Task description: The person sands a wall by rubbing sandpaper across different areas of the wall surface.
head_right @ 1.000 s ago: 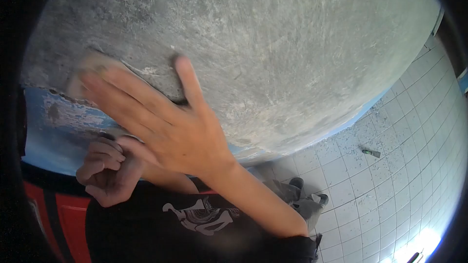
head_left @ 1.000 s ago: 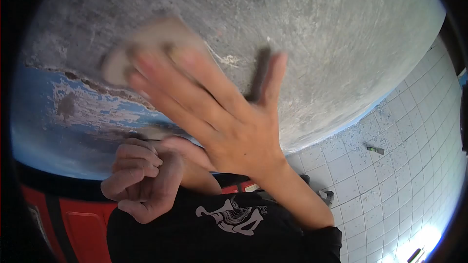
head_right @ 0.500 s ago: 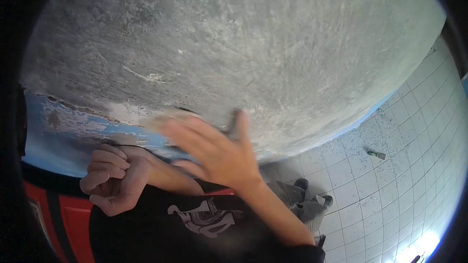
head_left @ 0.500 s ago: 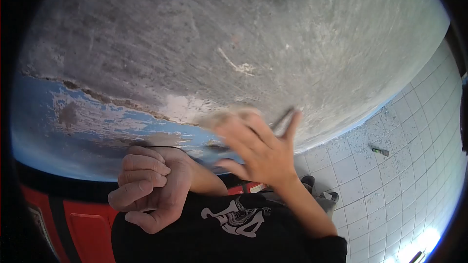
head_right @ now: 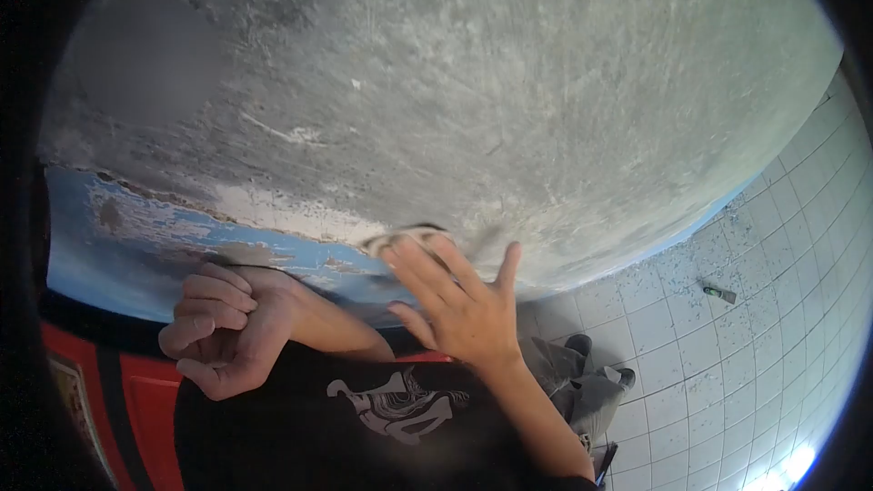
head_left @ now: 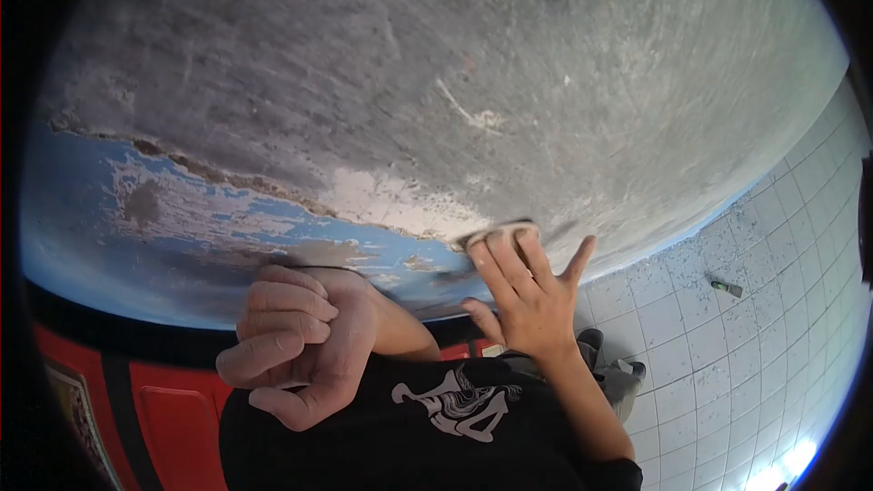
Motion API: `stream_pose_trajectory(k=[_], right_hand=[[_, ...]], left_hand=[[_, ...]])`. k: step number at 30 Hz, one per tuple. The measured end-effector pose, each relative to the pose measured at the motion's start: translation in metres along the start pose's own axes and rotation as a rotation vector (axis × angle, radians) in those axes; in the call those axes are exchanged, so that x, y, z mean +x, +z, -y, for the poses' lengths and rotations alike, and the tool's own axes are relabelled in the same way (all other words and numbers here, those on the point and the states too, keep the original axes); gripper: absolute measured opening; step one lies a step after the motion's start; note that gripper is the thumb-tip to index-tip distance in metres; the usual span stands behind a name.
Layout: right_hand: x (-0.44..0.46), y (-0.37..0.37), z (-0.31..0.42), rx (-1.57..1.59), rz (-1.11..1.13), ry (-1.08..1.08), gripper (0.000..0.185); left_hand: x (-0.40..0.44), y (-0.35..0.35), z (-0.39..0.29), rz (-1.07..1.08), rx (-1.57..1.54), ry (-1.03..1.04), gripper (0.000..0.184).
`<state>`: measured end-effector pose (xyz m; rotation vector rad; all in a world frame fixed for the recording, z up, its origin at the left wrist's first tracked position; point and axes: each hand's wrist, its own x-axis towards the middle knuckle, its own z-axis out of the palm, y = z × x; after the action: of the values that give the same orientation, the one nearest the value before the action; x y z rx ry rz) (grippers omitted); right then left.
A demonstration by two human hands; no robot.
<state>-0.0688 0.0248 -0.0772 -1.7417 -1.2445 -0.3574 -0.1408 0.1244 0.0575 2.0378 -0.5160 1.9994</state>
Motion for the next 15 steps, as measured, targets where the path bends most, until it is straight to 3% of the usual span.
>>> stream_pose_trajectory(k=[1, 4, 7, 9, 11, 15], right_hand=[[0.005, -0.008, 0.006, 0.024, 0.033, 0.05, 0.063], [0.069, -0.041, 0.028, 0.093, -0.152, -0.132, 0.065], [0.078, -0.027, 0.029, 0.063, -0.253, -0.2, 0.062], [0.035, -0.005, 0.017, 0.102, -0.129, -0.079, 0.059], [-0.011, 0.01, -0.009, -0.15, 0.03, -0.094, 0.056], [0.042, -0.03, 0.014, 0.038, -0.074, -0.133, 0.057]], left_hand=[[0.001, 0.001, 0.0, -0.004, 0.031, 0.005, 0.043], [0.003, 0.005, 0.001, -0.015, 0.072, 0.009, 0.043], [0.004, 0.005, -0.001, -0.027, 0.092, 0.02, 0.042], [0.002, 0.007, 0.001, -0.047, 0.093, 0.03, 0.042], [0.001, 0.006, -0.001, -0.059, 0.055, 0.007, 0.04], [0.001, 0.009, -0.002, -0.068, 0.016, 0.008, 0.038]])
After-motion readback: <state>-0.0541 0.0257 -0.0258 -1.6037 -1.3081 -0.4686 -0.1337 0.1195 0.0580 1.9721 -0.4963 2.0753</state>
